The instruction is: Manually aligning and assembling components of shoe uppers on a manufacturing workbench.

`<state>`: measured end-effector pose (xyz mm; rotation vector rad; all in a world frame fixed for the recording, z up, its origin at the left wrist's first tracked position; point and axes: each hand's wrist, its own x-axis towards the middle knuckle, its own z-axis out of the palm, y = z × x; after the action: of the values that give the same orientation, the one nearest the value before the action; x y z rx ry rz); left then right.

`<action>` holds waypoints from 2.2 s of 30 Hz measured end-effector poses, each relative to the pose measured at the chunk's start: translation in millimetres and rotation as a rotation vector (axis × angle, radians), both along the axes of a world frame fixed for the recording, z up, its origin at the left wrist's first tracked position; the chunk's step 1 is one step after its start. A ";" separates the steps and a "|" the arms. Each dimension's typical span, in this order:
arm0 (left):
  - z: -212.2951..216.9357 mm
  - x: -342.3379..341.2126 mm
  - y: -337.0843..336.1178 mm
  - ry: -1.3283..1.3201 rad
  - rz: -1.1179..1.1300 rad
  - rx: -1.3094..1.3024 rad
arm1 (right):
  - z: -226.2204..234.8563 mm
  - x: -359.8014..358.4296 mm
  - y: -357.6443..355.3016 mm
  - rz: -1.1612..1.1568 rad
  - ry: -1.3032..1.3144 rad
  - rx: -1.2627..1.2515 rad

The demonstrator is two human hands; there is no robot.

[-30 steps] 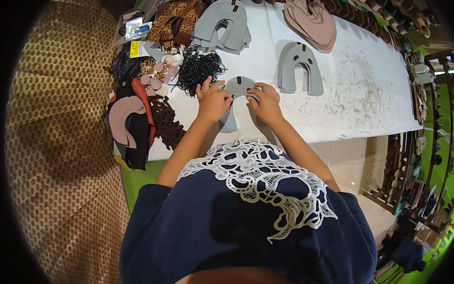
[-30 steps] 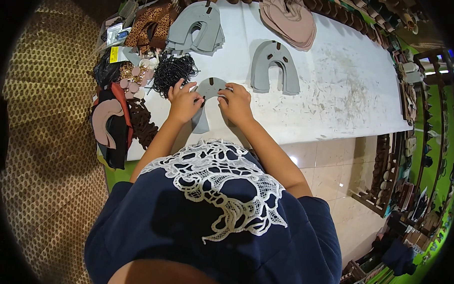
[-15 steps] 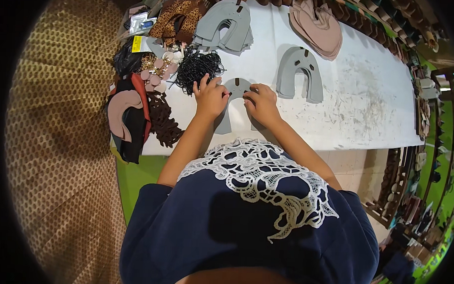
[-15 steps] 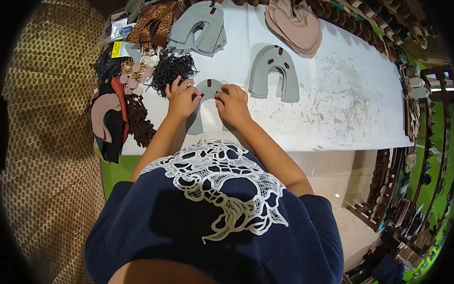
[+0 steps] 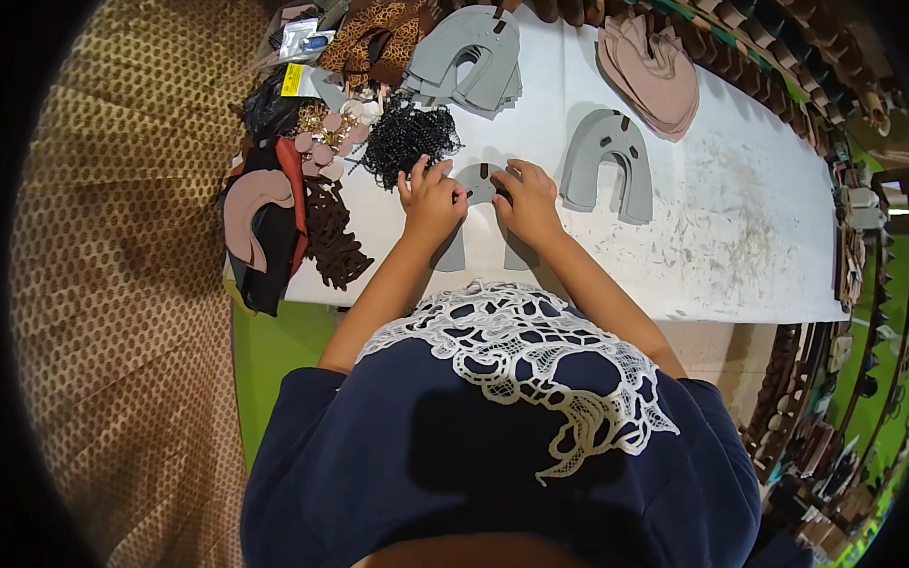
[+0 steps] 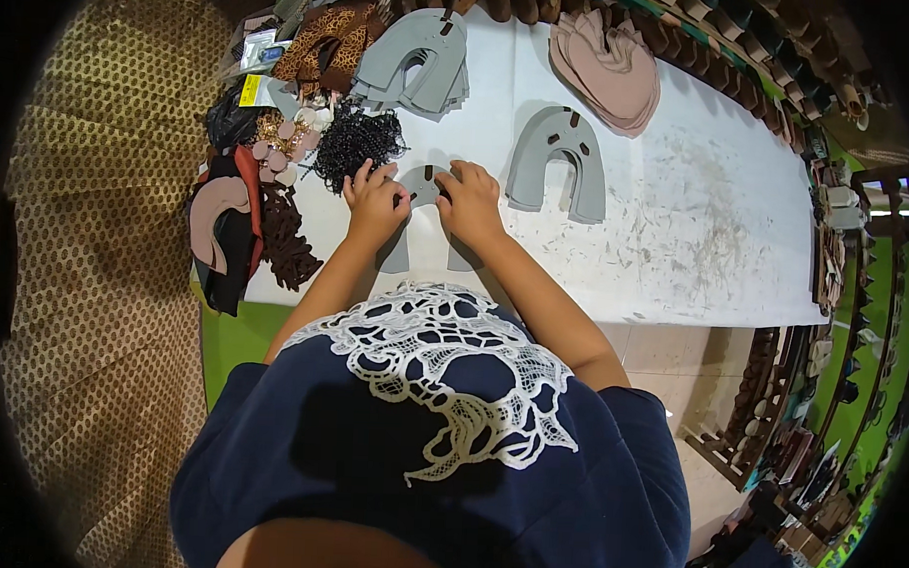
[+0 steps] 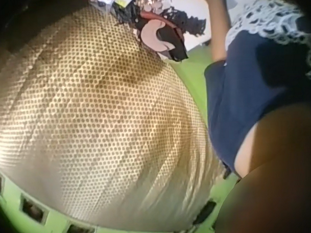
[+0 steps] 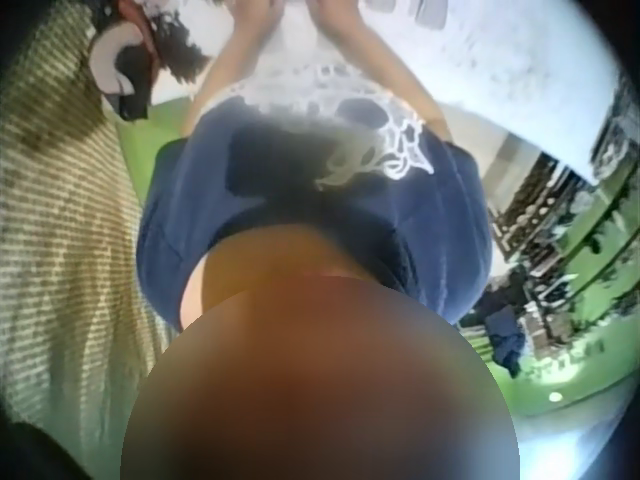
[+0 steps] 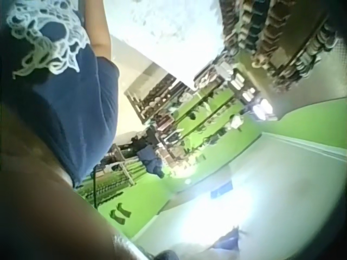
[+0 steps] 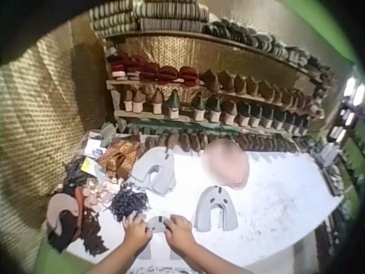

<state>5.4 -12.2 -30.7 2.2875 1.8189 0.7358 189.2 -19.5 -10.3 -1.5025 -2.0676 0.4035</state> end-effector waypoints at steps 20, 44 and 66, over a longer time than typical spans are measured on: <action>10.7 6.0 -23.3 0.195 -0.028 0.157 | -3.4 -6.7 39.2 -0.016 0.010 -0.263; 11.4 10.0 -44.5 0.365 0.028 0.024 | 7.1 -21.5 60.5 0.154 -0.203 -0.505; 4.2 10.4 -53.9 0.209 0.046 -0.134 | 23.0 -28.1 86.9 0.369 -0.401 -0.570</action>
<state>15.7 -66.1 -26.5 2.3162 1.9481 0.3783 161.1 67.4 12.8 -1.5988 -2.7214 0.9676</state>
